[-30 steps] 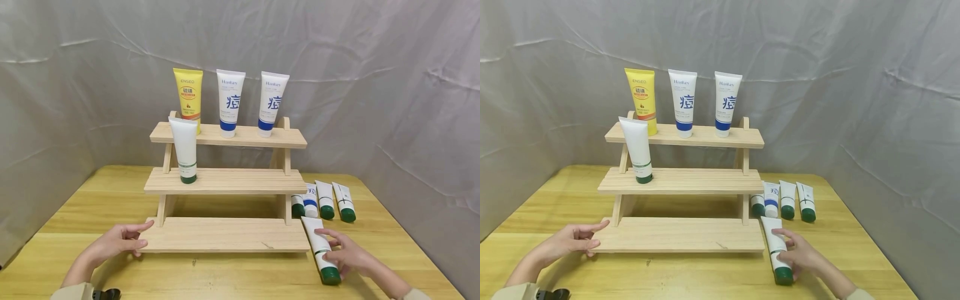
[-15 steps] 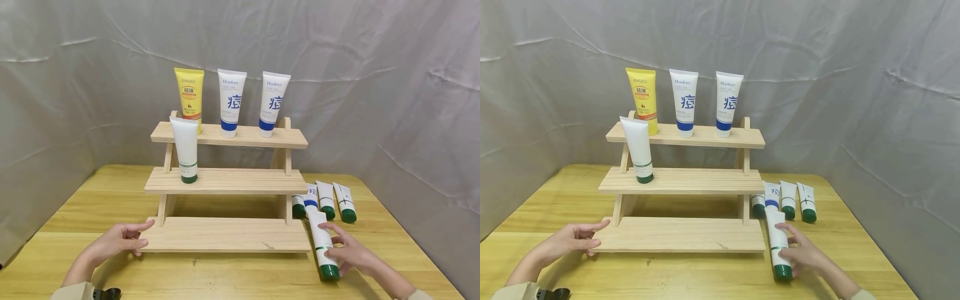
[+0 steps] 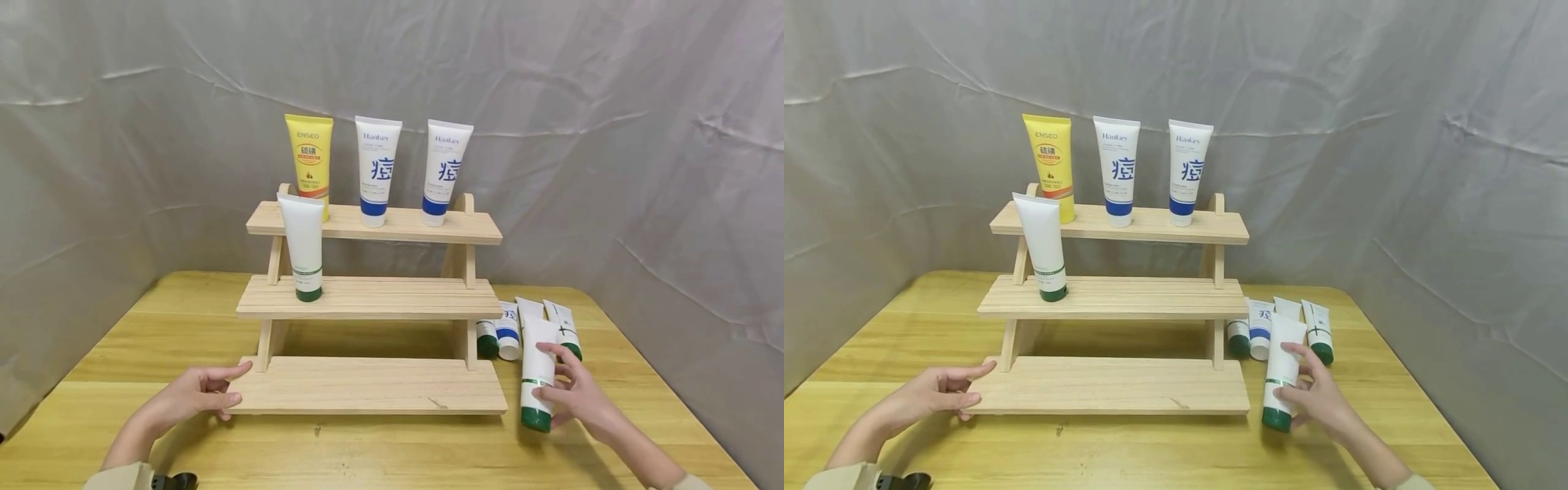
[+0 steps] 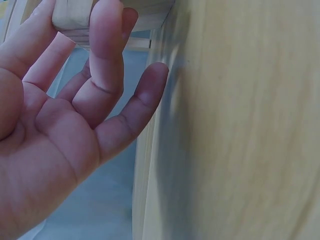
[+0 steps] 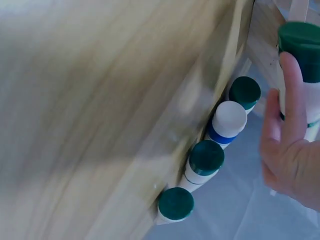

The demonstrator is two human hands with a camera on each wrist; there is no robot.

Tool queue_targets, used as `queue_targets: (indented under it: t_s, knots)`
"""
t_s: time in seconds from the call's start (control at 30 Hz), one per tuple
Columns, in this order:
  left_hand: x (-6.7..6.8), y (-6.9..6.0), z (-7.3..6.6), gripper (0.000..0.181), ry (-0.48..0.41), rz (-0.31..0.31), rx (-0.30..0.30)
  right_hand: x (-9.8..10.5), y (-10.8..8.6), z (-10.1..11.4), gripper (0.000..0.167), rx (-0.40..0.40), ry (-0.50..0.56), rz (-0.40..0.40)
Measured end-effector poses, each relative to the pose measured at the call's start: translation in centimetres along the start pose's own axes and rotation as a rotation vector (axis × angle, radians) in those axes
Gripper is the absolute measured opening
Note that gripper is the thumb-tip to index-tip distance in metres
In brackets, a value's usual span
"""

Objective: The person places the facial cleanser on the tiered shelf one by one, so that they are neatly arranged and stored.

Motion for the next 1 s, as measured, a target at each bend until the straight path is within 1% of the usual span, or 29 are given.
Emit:
queue_targets:
  t_s: [0.1,0.2,0.33,0.57,0.77,1.0]
  knots:
    - [0.0,0.0,0.0,0.048,-0.004,0.002,-0.006,-0.1,0.2,0.7,0.066,0.096,0.025,-0.051]
    - [0.0,0.1,0.1,0.048,-0.004,0.002,-0.006,-0.2,0.4,1.5,0.067,0.191,0.028,-0.086]
    - [0.1,0.1,0.2,0.049,0.0,0.002,0.0,-0.5,0.6,2.3,0.068,0.274,0.029,-0.103]
    - [0.0,0.1,0.1,0.051,0.007,0.002,0.008,-1.3,0.9,3.5,0.067,0.343,0.05,-0.106]
    - [0.0,0.1,0.0,0.053,0.029,-0.007,0.006,-1.7,1.2,4.5,0.067,0.407,0.154,-0.105]
    - [-0.1,0.1,-0.1,0.053,0.027,0.0,-0.013,-2.2,1.8,5.5,0.068,0.439,0.245,-0.135]
Point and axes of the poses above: each hand's wrist, its own y-axis towards the middle knuckle, its own x-axis out of the back of the hand, z = x × y, the point moved 5 cm from there along y, towards the middle knuckle, and after that the axes turned 5 degrees about x, right-handed, at the moved point
